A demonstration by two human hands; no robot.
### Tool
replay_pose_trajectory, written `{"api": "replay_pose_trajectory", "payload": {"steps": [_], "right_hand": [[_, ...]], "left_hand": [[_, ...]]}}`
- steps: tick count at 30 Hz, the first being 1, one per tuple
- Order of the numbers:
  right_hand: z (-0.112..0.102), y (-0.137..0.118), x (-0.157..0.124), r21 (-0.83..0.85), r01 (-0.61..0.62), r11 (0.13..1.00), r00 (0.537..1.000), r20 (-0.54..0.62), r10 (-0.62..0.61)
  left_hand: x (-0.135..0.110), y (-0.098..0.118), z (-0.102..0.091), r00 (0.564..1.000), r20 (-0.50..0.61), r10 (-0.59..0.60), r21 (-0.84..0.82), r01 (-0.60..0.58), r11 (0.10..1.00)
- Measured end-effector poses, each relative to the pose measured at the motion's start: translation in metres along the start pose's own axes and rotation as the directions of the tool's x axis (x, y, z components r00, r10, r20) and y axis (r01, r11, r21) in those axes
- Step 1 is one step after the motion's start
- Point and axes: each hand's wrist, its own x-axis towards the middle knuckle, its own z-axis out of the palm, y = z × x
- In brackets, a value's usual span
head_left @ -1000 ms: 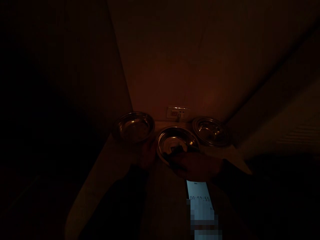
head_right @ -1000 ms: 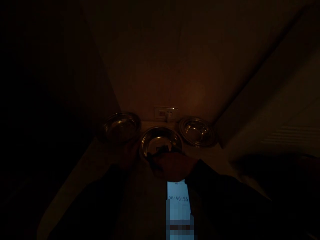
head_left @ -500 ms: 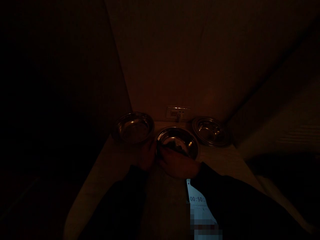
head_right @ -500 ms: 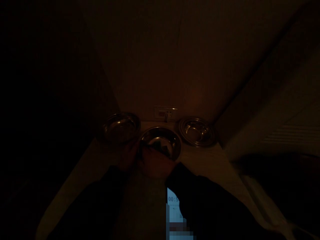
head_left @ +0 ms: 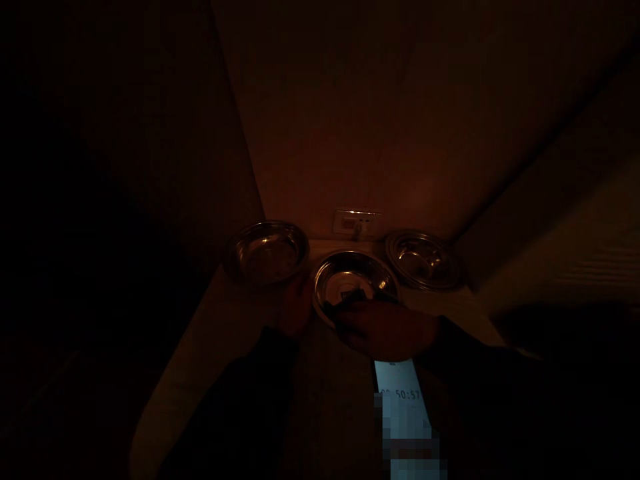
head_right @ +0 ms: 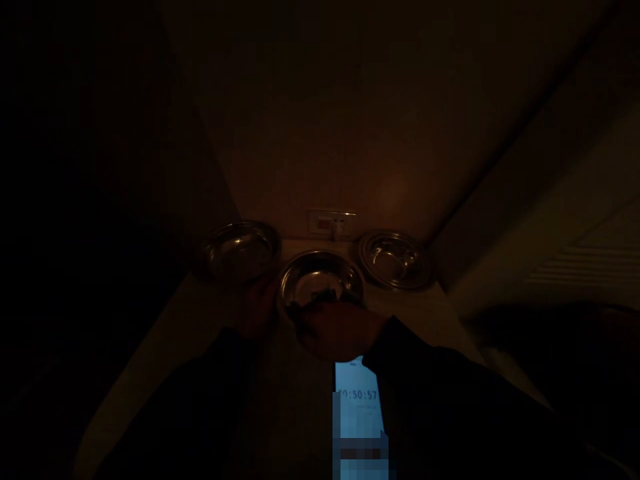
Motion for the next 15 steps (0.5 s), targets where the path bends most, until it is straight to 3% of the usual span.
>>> {"api": "replay_pose_trajectory", "payload": {"steps": [5, 9, 15], "right_hand": [[0.011, 0.001, 0.020, 0.090, 0.014, 0.996, 0.999, -0.031, -0.011], [0.017, 0.001, 0.035, 0.113, 0.011, 0.994, 0.995, -0.095, 0.000], [0.011, -0.004, 0.027, 0.076, 0.006, 0.997, 0.998, -0.070, -0.001]], "left_hand": [[0.000, 0.002, 0.001, 1.000, 0.012, -0.022, 0.013, 0.022, 1.000], [0.000, 0.000, 0.000, 0.997, -0.050, -0.061, 0.052, 0.063, 0.997], [0.000, -0.002, -0.001, 0.999, -0.041, -0.006, 0.013, 0.006, 1.000]]}}
